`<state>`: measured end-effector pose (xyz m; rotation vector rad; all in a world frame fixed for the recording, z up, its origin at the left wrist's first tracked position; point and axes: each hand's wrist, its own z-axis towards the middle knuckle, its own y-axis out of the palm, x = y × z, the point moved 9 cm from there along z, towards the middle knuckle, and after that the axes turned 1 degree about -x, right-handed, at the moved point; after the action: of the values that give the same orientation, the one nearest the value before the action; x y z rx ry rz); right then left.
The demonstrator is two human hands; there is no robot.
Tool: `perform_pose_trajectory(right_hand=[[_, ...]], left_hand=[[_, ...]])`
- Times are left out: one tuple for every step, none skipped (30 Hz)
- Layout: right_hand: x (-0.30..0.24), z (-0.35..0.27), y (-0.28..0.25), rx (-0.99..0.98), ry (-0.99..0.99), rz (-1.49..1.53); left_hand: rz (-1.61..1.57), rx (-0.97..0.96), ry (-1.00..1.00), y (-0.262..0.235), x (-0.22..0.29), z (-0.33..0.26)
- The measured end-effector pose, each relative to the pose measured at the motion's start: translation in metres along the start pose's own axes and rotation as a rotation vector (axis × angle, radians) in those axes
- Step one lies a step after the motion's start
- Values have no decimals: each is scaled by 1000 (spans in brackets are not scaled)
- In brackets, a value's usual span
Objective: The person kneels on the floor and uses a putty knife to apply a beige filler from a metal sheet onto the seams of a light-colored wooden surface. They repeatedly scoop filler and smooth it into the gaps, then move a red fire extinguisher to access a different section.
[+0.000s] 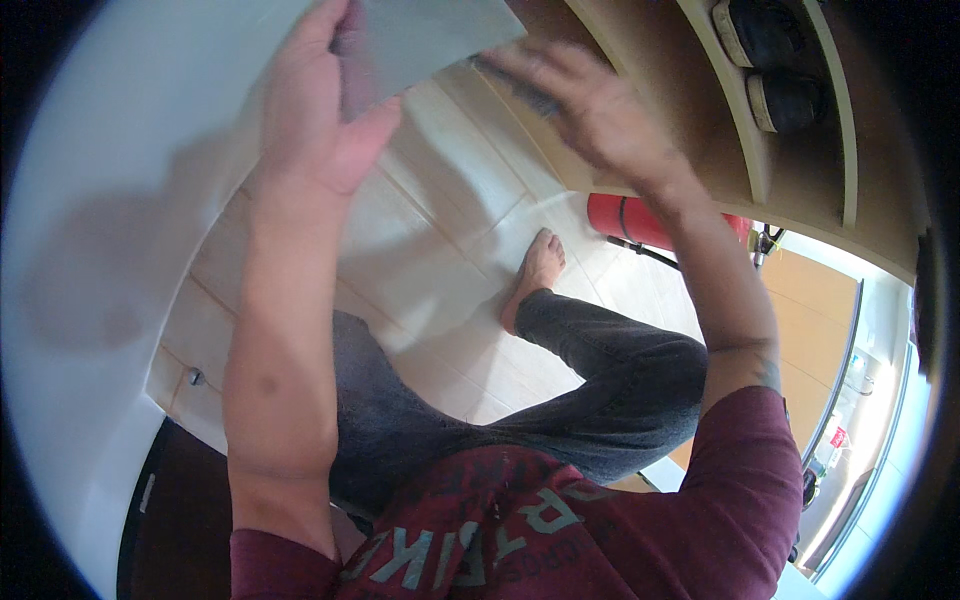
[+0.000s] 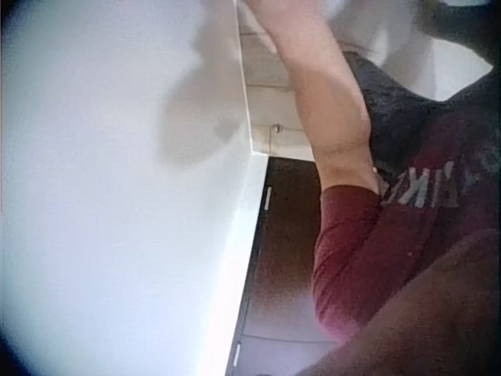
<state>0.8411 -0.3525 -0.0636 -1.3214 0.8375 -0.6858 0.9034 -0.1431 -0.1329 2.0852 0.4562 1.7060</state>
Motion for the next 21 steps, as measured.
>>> perform_pose_trajectory(right_hand=[[19,-11,40,-195,131,57],[33,-25,83,-377,230,109],[33,-23,112,-330,121,38],[42,-23,147,-378,102,30],[48,-16,172,-329,62,5],[61,-10,204,-397,101,-67],[67,4,219,-280,80,-76],[79,20,235,-244,109,-108],[91,37,247,-216,134,-131],[103,53,262,-225,180,-152],[115,66,274,-236,223,-171],[122,78,284,-227,225,-186],[128,89,294,-216,226,-200],[135,100,301,-197,220,-213],[139,108,308,-181,195,-211],[141,116,313,-157,162,-212],[148,120,322,-209,167,-240],[149,124,320,-154,136,-171],[153,123,323,-182,146,-124],[157,117,332,-302,173,-94],[156,108,337,-383,180,-56]], left_hand=[[161,-78,154,7,19,-3],[33,34,45,-4,13,-5],[-95,140,-68,-12,7,-10],[-192,184,-131,-14,3,-17],[-242,276,-195,-19,0,-23],[-262,310,-203,-21,3,-25],[-289,267,-177,-17,10,-25],[-411,100,-214,-4,14,-23],[-534,-148,-214,15,25,-24],[-696,-468,-236,38,38,-32],[-632,-335,-191,22,39,-29],[-612,-272,-166,10,41,-30],[-533,-56,-119,-13,37,-29],[-467,-14,-77,-23,39,-31],[-343,180,-18,-43,35,-38],[-303,201,38,-50,38,-39],[-198,351,63,-65,37,-44],[-175,334,73,-67,38,-42],[-151,319,72,-67,38,-40],[-133,305,66,-67,37,-38],[-117,286,54,-65,37,-36]])
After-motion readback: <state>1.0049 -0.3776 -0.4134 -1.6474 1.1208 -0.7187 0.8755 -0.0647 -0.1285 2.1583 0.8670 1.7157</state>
